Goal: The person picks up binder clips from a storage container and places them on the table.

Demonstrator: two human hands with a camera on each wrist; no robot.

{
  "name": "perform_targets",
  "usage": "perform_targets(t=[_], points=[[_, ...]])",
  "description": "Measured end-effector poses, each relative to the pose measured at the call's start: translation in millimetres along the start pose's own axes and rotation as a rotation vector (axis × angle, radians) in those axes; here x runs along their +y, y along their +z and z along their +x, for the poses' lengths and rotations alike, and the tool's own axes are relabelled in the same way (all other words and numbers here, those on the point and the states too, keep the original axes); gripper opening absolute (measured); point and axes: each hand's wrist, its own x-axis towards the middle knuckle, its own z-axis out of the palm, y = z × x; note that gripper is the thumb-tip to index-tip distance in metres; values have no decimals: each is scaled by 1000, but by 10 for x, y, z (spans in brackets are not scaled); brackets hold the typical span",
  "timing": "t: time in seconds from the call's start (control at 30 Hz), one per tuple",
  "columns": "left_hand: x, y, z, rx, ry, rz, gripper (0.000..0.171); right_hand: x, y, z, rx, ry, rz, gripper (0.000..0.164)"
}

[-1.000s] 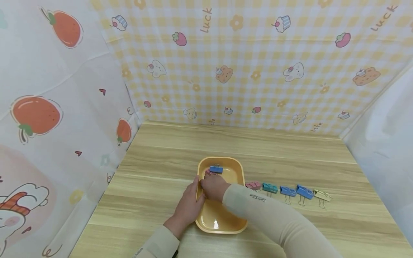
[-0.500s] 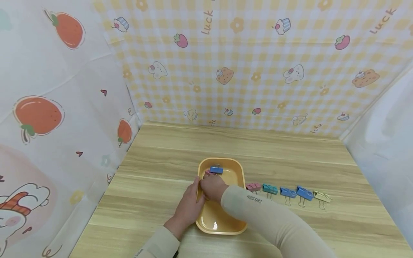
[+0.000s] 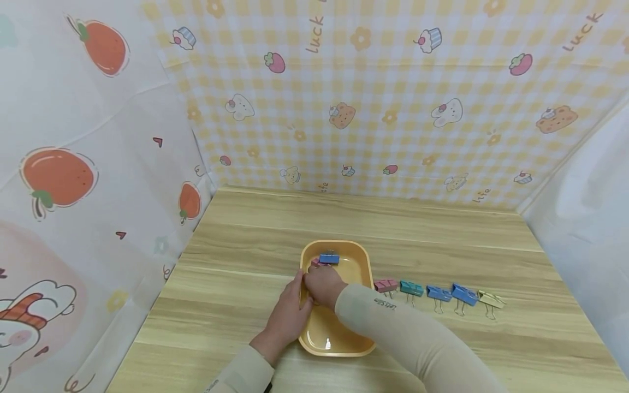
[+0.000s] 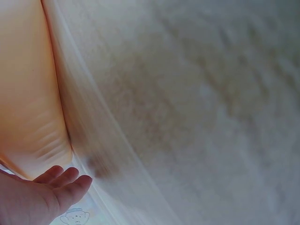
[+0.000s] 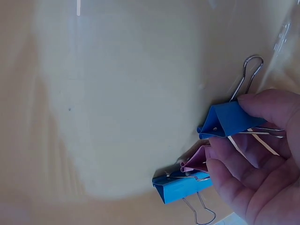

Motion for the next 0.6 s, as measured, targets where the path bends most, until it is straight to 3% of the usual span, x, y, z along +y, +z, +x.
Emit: perform_targets(t=[0.6], points=[[-14, 10, -1, 19, 12, 21, 66, -2, -2, -20, -38, 32, 35, 31]])
